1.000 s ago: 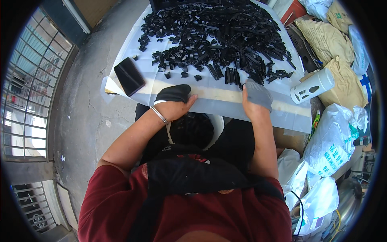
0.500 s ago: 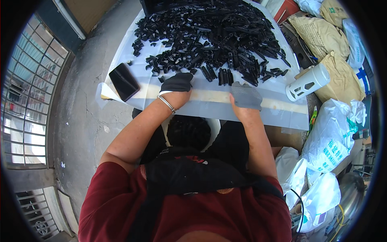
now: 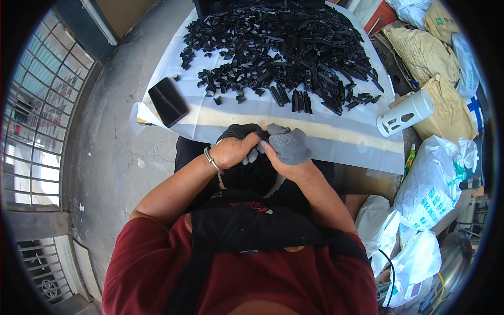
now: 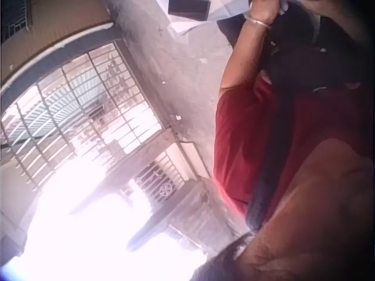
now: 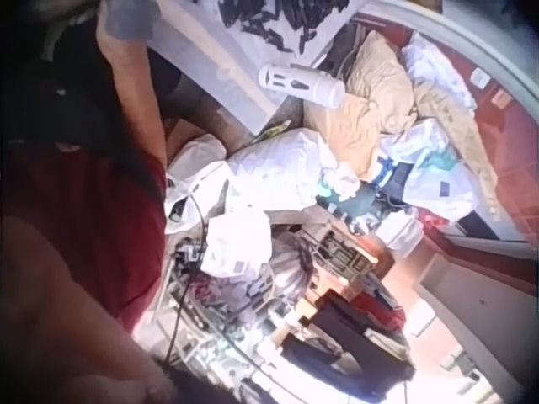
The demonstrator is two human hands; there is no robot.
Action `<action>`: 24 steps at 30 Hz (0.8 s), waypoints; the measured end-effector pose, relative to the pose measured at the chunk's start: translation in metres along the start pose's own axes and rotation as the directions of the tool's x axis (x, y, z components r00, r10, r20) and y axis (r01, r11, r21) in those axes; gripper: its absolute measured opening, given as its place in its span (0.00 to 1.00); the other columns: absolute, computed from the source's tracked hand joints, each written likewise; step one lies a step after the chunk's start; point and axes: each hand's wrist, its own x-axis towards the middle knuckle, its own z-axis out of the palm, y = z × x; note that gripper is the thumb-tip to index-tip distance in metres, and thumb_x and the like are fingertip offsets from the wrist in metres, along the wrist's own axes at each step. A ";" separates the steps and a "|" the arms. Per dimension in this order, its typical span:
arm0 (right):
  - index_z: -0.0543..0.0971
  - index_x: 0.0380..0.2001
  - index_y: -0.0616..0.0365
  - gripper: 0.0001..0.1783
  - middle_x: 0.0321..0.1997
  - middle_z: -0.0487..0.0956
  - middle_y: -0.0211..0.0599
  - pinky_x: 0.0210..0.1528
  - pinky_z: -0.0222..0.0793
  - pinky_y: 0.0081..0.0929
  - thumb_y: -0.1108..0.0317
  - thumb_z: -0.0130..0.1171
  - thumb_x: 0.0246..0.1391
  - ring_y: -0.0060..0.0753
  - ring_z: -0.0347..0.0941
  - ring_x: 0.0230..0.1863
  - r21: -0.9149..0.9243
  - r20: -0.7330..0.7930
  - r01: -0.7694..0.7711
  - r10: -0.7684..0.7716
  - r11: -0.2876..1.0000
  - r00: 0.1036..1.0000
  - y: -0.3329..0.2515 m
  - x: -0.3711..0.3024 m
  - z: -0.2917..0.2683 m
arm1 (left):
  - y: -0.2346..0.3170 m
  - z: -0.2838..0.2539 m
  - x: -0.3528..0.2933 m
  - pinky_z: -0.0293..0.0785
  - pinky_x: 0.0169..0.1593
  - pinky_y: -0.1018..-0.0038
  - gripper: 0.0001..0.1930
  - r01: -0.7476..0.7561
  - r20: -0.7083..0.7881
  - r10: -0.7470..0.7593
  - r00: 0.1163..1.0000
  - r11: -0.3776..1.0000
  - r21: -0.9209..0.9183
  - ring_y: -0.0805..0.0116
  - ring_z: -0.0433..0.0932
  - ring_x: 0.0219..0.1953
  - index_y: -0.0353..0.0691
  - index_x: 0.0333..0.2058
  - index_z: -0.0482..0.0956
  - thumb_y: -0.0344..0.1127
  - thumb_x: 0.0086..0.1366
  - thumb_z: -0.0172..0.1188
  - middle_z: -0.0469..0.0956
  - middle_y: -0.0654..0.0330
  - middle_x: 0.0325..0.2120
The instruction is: Sorting and inspecting small black plastic components from a large pile into a container on a table.
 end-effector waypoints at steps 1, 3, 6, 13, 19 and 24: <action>0.75 0.33 0.62 0.11 0.33 0.75 0.42 0.34 0.64 0.34 0.67 0.56 0.46 0.44 0.71 0.32 0.001 0.003 0.000 0.000 1.000 1.000 -0.001 0.001 0.000 | -0.002 0.001 -0.002 0.68 0.32 0.79 0.19 -0.054 -0.025 0.053 0.998 0.998 -0.023 0.74 0.69 0.25 0.34 0.34 0.75 0.45 0.64 0.43 0.74 0.62 0.23; 0.74 0.28 0.59 0.08 0.26 0.74 0.41 0.30 0.62 0.36 0.66 0.55 0.47 0.43 0.69 0.27 0.053 -0.066 -0.008 0.011 0.999 0.998 -0.003 0.005 0.003 | -0.002 0.007 -0.006 0.67 0.31 0.78 0.21 0.144 -0.079 -0.151 0.985 0.985 -0.094 0.75 0.68 0.24 0.34 0.33 0.75 0.47 0.65 0.42 0.74 0.63 0.22; 0.74 0.27 0.60 0.09 0.26 0.74 0.41 0.31 0.63 0.36 0.65 0.54 0.48 0.43 0.70 0.28 0.137 -0.216 -0.006 0.035 0.991 0.976 -0.009 0.006 0.002 | 0.008 0.003 -0.006 0.68 0.32 0.75 0.24 0.394 -0.092 -0.410 0.907 0.906 -0.152 0.70 0.70 0.25 0.34 0.32 0.74 0.51 0.65 0.39 0.74 0.58 0.22; 0.75 0.33 0.58 0.12 0.28 0.76 0.41 0.35 0.64 0.36 0.62 0.54 0.49 0.45 0.71 0.31 -0.113 0.068 -0.077 0.085 0.991 0.994 -0.005 -0.007 -0.015 | -0.001 0.003 -0.005 0.67 0.34 0.66 0.22 0.199 -0.191 -0.207 0.960 0.978 -0.059 0.54 0.73 0.27 0.34 0.31 0.73 0.49 0.65 0.40 0.75 0.50 0.23; 0.77 0.29 0.56 0.10 0.29 0.76 0.39 0.35 0.65 0.37 0.62 0.55 0.47 0.44 0.71 0.31 -0.354 0.111 -0.065 0.110 0.933 0.988 -0.012 -0.005 -0.016 | 0.010 -0.001 -0.002 0.67 0.34 0.65 0.20 0.208 -0.102 -0.198 0.975 0.973 0.096 0.48 0.71 0.28 0.34 0.30 0.73 0.44 0.65 0.39 0.74 0.47 0.24; 0.77 0.27 0.56 0.08 0.32 0.76 0.38 0.36 0.65 0.39 0.64 0.56 0.45 0.45 0.71 0.33 -0.296 -0.001 0.041 -0.043 0.954 0.999 -0.011 -0.005 -0.010 | 0.011 0.001 -0.002 0.67 0.33 0.64 0.18 0.104 -0.129 -0.092 0.987 0.991 0.088 0.47 0.72 0.27 0.34 0.28 0.72 0.42 0.65 0.40 0.73 0.46 0.22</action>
